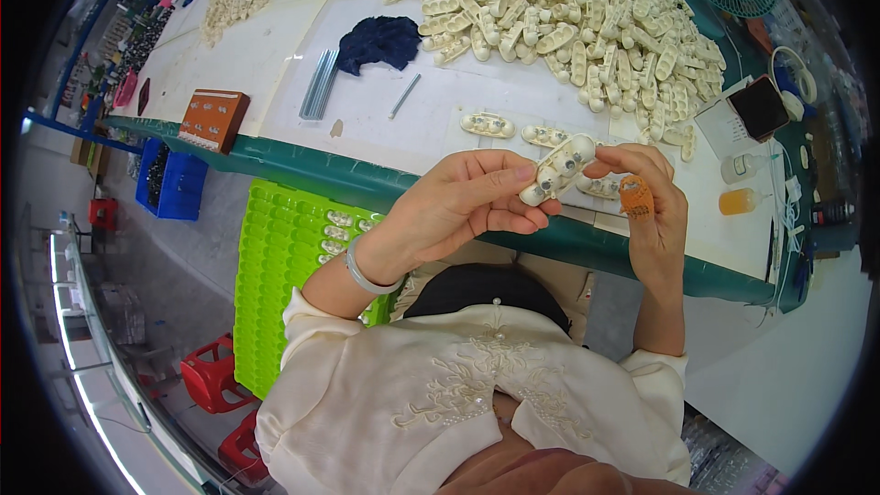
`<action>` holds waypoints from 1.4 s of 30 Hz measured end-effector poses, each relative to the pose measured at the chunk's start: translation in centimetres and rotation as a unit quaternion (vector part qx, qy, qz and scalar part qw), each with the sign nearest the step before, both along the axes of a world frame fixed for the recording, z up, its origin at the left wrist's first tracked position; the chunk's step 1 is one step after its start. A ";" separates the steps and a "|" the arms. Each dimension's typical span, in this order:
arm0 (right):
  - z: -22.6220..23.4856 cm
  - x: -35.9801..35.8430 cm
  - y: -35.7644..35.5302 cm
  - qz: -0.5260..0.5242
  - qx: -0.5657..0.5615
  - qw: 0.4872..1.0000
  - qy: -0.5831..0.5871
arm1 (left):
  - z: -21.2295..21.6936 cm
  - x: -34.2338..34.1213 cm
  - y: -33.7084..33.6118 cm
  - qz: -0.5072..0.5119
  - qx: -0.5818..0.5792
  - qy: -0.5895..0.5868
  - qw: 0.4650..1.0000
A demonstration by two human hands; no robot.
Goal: The recorder is assembling small plastic housing components by applying adhesive and fitting parts together.
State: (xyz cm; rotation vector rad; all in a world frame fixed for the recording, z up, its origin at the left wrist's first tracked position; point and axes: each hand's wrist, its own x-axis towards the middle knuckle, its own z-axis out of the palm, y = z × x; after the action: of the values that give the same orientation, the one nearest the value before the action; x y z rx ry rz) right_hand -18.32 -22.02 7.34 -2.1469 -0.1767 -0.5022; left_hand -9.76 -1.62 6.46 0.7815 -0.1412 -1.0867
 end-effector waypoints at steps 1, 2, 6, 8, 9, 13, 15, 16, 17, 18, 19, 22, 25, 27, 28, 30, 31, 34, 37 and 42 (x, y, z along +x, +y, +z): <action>0.0 -0.1 0.1 -0.002 0.007 1.000 0.007 | 0.0 0.0 0.0 -0.002 0.000 -0.001 1.000; 0.0 -0.1 0.2 -0.004 0.014 1.000 0.014 | -0.1 0.0 0.0 -0.002 -0.001 -0.001 1.000; -0.4 -0.1 0.3 -0.002 0.023 1.000 0.016 | -0.3 0.1 -0.1 -0.005 -0.007 0.005 1.000; -0.6 -0.1 0.2 0.010 0.014 1.000 0.004 | -0.3 0.1 -0.1 -0.005 -0.010 0.011 1.000; -0.6 0.0 0.2 0.010 0.014 1.000 0.004 | -0.3 0.1 -0.1 -0.005 -0.011 0.014 1.000; -0.7 -0.1 0.4 0.013 0.016 1.000 0.018 | -0.4 0.2 -0.2 -0.010 -0.017 0.018 1.000; -0.8 -0.1 0.4 0.014 0.015 1.000 0.021 | -0.4 0.2 -0.2 -0.009 -0.016 0.016 1.000; -0.8 -0.1 0.4 0.016 0.014 1.000 0.016 | -0.3 0.2 -0.3 -0.008 -0.015 0.013 1.000; -0.8 -0.1 0.5 0.018 0.012 1.000 0.011 | -0.4 0.2 -0.3 -0.008 -0.015 0.013 1.000; -0.9 -0.1 0.5 0.017 0.012 1.000 0.011 | -0.4 0.2 -0.3 -0.010 -0.017 0.012 1.000; -0.9 -0.2 0.4 0.019 0.016 1.000 0.009 | -0.4 0.2 -0.3 -0.012 -0.020 0.011 1.000; -1.3 -0.2 0.5 0.020 0.022 1.000 0.006 | -0.5 0.1 -0.4 -0.013 -0.020 0.015 1.000; -1.4 -0.4 0.6 0.023 0.028 0.999 0.002 | -0.5 0.0 -0.4 -0.012 -0.015 0.005 1.000; -1.3 -0.5 0.6 0.027 0.032 0.999 0.000 | -0.5 -0.2 -0.5 -0.011 -0.017 0.001 1.000; -1.3 -0.6 0.6 0.025 0.030 0.999 -0.004 | -0.5 -0.3 -0.5 -0.011 -0.018 -0.003 1.000; -1.4 -0.7 0.7 0.024 0.029 0.999 -0.008 | -0.4 -0.4 -0.5 -0.011 -0.016 -0.005 1.000; -1.6 -0.8 0.7 0.022 0.034 0.999 -0.013 | -0.4 -0.5 -0.4 -0.011 -0.014 -0.007 1.000; -1.7 -1.3 0.8 0.012 0.041 0.999 -0.013 | -0.4 -0.4 -0.7 -0.026 -0.006 -0.010 1.000; -2.2 -1.6 0.8 0.035 0.087 0.996 0.003 | 0.1 -0.5 -0.7 0.012 0.060 -0.057 0.996; -4.1 -5.7 -2.1 -0.032 0.107 0.991 0.073 | -1.8 -0.2 -1.7 0.058 0.060 -0.117 0.990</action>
State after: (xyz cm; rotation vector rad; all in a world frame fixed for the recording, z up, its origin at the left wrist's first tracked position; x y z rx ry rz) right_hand -23.98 -24.08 3.23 -1.9745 0.0268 -0.3812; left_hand -9.99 -3.28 4.62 1.0134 -0.2278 -0.8969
